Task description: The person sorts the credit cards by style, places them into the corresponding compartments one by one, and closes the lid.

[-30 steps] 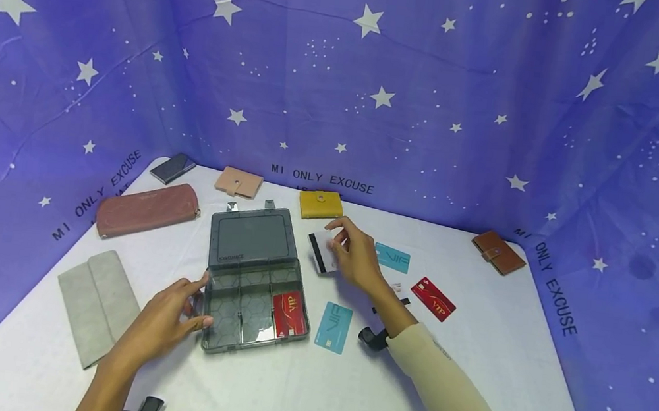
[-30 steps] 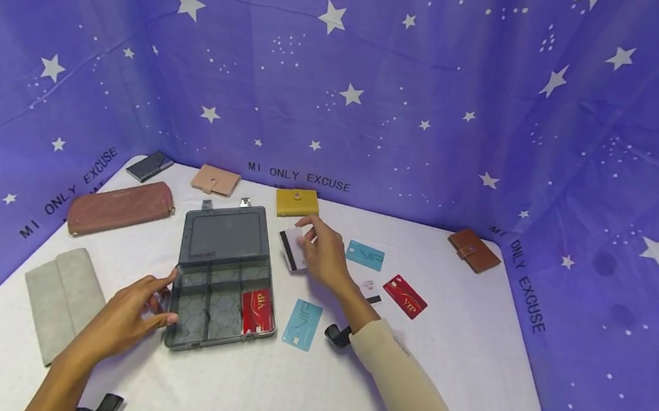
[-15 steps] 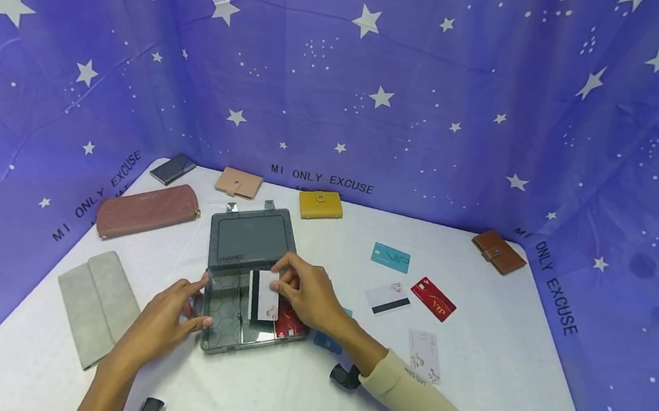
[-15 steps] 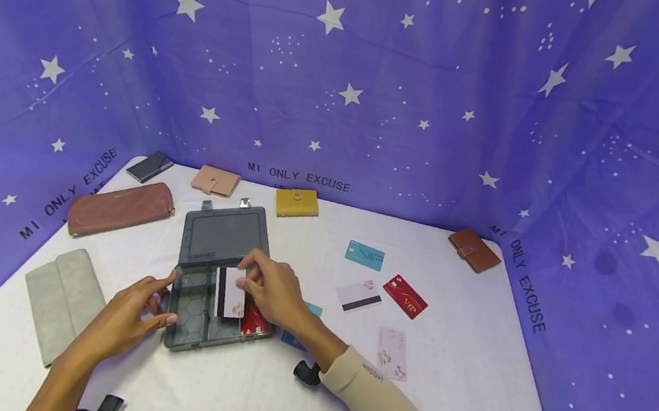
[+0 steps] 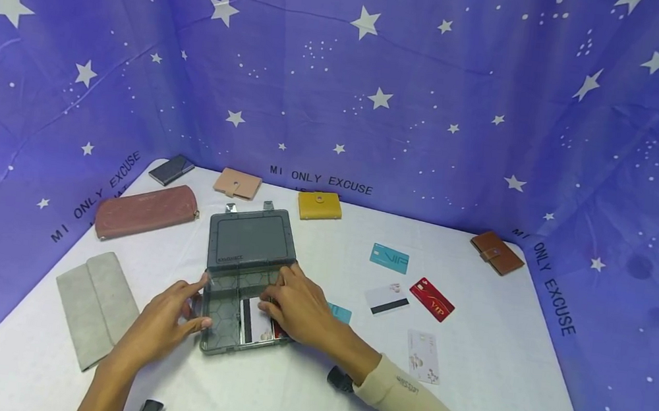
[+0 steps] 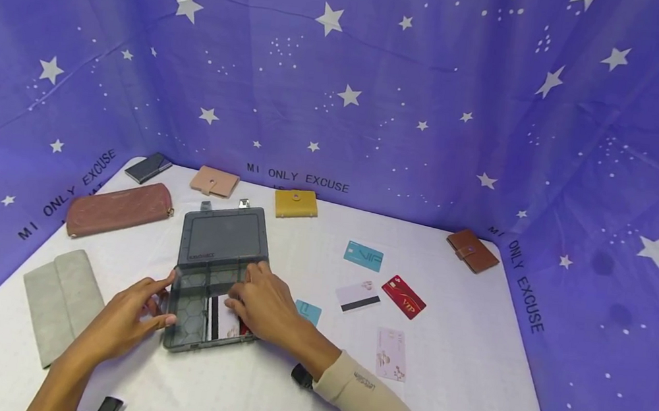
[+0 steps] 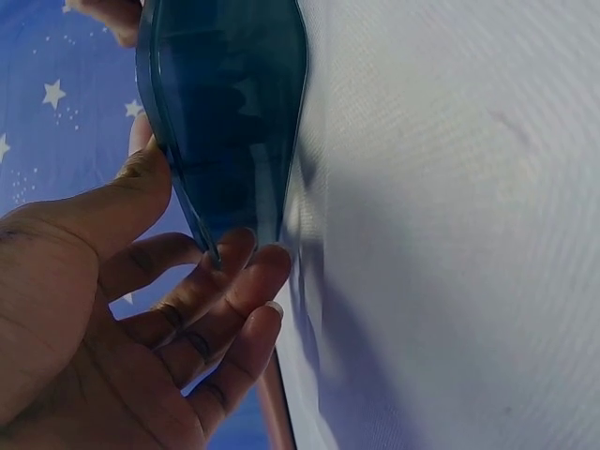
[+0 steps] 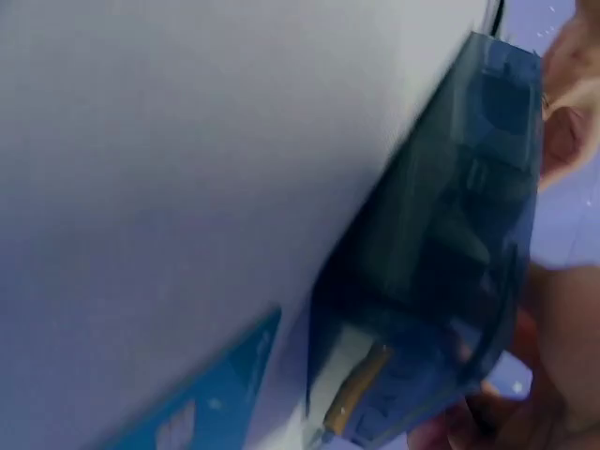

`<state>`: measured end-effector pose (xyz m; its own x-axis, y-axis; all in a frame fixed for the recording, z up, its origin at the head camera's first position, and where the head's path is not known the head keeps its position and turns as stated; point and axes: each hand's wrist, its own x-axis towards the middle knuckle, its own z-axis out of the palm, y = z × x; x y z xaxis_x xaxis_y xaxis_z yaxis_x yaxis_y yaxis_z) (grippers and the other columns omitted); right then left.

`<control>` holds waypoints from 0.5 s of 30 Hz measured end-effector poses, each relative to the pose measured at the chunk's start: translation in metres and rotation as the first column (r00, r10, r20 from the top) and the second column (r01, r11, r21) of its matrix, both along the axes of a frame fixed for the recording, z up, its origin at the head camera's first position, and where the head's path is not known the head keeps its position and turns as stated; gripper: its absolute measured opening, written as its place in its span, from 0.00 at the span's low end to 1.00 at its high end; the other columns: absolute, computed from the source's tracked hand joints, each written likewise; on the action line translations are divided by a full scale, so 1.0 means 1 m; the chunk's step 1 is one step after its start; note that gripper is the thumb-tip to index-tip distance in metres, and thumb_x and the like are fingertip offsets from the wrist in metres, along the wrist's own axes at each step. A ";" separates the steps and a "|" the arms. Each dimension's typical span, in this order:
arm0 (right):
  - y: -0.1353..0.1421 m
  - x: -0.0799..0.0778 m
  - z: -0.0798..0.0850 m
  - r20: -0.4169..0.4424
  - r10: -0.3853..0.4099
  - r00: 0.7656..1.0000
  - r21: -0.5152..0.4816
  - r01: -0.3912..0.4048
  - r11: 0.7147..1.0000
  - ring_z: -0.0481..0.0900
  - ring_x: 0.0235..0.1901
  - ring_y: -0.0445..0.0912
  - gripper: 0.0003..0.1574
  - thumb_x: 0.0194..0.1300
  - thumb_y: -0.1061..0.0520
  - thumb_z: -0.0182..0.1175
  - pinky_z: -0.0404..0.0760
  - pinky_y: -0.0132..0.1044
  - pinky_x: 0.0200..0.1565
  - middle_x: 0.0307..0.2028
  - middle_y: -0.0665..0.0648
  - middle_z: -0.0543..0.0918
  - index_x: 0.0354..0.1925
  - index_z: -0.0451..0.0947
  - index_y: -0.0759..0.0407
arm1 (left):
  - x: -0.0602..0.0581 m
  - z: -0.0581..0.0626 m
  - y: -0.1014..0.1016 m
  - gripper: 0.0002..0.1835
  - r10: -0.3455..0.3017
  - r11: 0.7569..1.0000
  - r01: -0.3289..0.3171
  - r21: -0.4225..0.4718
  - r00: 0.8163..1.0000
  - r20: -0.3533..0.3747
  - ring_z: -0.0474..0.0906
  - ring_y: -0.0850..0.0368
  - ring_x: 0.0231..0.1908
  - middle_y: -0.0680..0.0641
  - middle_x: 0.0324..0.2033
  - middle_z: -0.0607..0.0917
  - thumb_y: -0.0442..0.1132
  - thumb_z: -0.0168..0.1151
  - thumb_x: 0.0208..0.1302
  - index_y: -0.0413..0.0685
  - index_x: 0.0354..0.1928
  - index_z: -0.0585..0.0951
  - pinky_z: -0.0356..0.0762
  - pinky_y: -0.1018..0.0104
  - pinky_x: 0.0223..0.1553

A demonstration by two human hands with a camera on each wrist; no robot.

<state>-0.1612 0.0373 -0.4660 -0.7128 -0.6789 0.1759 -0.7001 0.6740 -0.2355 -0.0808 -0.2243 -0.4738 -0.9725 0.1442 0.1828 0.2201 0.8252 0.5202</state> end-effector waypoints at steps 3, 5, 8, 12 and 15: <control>0.006 -0.001 0.002 0.077 0.036 0.996 -0.047 -0.033 0.998 0.64 0.37 0.39 0.16 0.71 0.40 0.59 0.69 0.31 0.37 0.38 0.45 0.74 0.46 0.87 0.43 | 0.000 0.000 -0.001 0.42 0.001 1.000 -0.001 0.004 1.000 0.000 0.73 0.64 0.31 0.52 0.37 0.79 0.44 0.76 0.54 0.39 0.70 0.70 0.71 0.65 0.35; 0.013 -0.004 0.003 0.134 0.053 0.990 -0.155 -0.032 0.987 0.67 0.39 0.39 0.15 0.70 0.43 0.62 0.72 0.34 0.41 0.39 0.46 0.77 0.47 0.86 0.46 | 0.000 -0.001 -0.001 0.42 0.002 1.000 -0.002 0.006 1.000 0.000 0.74 0.64 0.31 0.52 0.38 0.79 0.44 0.76 0.54 0.39 0.70 0.70 0.71 0.65 0.35; 0.029 -0.009 0.004 0.197 0.040 0.980 -0.327 0.027 0.945 0.73 0.39 0.40 0.13 0.67 0.48 0.66 0.75 0.37 0.44 0.37 0.46 0.80 0.47 0.84 0.50 | 0.000 -0.001 -0.001 0.42 0.002 1.000 -0.002 0.009 1.000 0.002 0.74 0.64 0.32 0.52 0.38 0.79 0.44 0.76 0.54 0.40 0.70 0.70 0.72 0.65 0.35; 0.060 -0.012 0.006 0.293 -0.091 0.952 -0.362 0.199 0.911 0.77 0.37 0.43 0.18 0.59 0.50 0.73 0.74 0.37 0.42 0.34 0.46 0.80 0.46 0.81 0.50 | 0.000 -0.001 -0.001 0.42 0.002 1.000 -0.002 0.013 1.000 0.016 0.74 0.64 0.32 0.52 0.40 0.80 0.45 0.75 0.55 0.41 0.71 0.69 0.72 0.65 0.36; 0.083 -0.008 0.007 0.350 -0.237 0.906 -0.247 0.334 0.910 0.74 0.37 0.44 0.27 0.53 0.47 0.77 0.71 0.37 0.42 0.36 0.49 0.78 0.49 0.79 0.48 | 0.000 -0.002 -0.001 0.42 -0.003 1.000 0.003 0.019 1.000 0.025 0.74 0.65 0.32 0.53 0.40 0.79 0.45 0.75 0.55 0.41 0.71 0.69 0.72 0.66 0.36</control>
